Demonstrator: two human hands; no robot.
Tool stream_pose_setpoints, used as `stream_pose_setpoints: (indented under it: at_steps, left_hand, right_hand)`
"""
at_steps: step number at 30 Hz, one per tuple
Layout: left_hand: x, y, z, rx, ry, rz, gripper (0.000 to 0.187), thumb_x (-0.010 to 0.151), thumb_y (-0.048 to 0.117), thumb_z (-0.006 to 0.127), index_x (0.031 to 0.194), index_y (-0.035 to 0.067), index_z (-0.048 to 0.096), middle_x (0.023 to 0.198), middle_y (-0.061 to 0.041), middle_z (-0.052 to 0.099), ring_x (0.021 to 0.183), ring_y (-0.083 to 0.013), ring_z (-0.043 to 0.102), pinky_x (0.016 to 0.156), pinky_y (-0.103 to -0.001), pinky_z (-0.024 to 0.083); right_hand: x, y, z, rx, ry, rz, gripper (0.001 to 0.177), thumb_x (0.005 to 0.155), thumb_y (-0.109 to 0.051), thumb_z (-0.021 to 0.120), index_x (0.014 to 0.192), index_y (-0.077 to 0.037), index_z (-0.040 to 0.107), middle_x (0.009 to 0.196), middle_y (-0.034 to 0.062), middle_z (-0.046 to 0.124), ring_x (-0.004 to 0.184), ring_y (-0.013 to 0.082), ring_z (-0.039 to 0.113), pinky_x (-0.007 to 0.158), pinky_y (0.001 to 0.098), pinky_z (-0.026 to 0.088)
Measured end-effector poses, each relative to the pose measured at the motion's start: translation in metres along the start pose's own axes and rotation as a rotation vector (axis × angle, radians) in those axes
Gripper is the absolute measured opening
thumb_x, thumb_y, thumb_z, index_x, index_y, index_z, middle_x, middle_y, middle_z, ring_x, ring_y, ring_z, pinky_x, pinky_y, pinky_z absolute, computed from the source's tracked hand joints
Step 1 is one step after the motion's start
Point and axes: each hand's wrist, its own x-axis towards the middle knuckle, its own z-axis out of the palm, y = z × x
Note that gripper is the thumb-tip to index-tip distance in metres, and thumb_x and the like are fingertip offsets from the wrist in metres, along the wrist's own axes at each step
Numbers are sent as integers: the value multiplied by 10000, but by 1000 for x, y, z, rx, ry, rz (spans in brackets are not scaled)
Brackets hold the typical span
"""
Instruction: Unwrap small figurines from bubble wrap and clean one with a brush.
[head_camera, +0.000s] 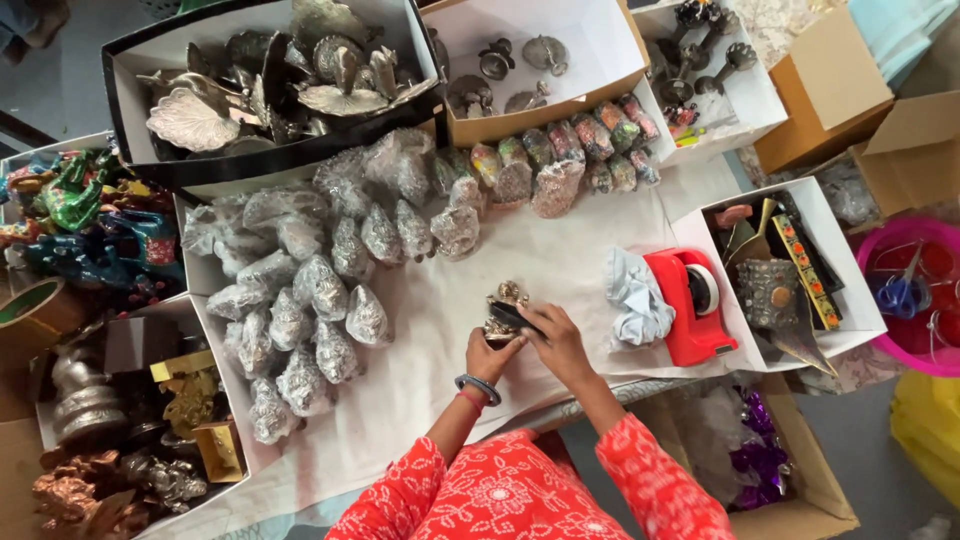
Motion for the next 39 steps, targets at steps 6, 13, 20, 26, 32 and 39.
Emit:
stream_pose_setpoints:
  at_steps: [6, 13, 20, 26, 32, 39]
  left_hand:
    - [1, 5, -8, 145, -43, 62, 703, 677, 523, 959, 938, -40, 628, 995, -212, 709, 919, -270, 693, 823, -372, 550]
    - [5, -9, -38, -769, -322, -289, 458, 770, 180, 861, 1136, 26, 631, 1025, -70, 734, 897, -134, 693, 777, -261, 565]
    - [23, -48, -48, -972, -483, -260, 365, 962, 179, 766, 1253, -5, 646, 1083, -83, 707, 951, -162, 640, 816, -289, 523]
    - [24, -46, -69, -1173, -474, -433, 447, 939, 377, 664, 1236, 43, 650, 1130, -118, 746, 1026, -239, 732, 939, -347, 581]
    - [27, -49, -71, -1137, -568, -439, 468, 928, 422, 663, 1231, 65, 651, 1117, -117, 739, 988, -250, 730, 904, -353, 593]
    - [35, -74, -63, -1084, -564, -363, 441, 952, 370, 677, 1224, 28, 617, 1132, -113, 723, 1008, -264, 735, 893, -350, 623]
  right_hand:
    - [-31, 9, -14, 217, 10, 402, 405, 855, -135, 776, 1253, -84, 715, 1020, 65, 704, 859, 138, 693, 601, 296, 569]
    - [-46, -21, 16, 494, 246, 829, 370, 876, -159, 754, 1217, -18, 724, 963, 89, 712, 740, 182, 646, 545, 332, 558]
    - [-18, -34, 27, -29, 143, 151, 521, 860, -81, 763, 1368, -105, 650, 1058, 113, 678, 877, 296, 684, 732, 385, 546]
    - [-22, -28, 37, 157, 14, 196, 639, 817, -17, 767, 1418, -143, 593, 1121, 108, 674, 887, 280, 691, 711, 352, 584]
    - [-8, -32, 42, 89, 70, 73, 615, 807, 21, 759, 1383, -156, 637, 1120, 101, 677, 935, 280, 688, 745, 359, 582]
    - [2, -16, 30, -10, -82, 20, 611, 802, -41, 793, 1378, -179, 640, 1089, 107, 659, 925, 296, 661, 766, 387, 557]
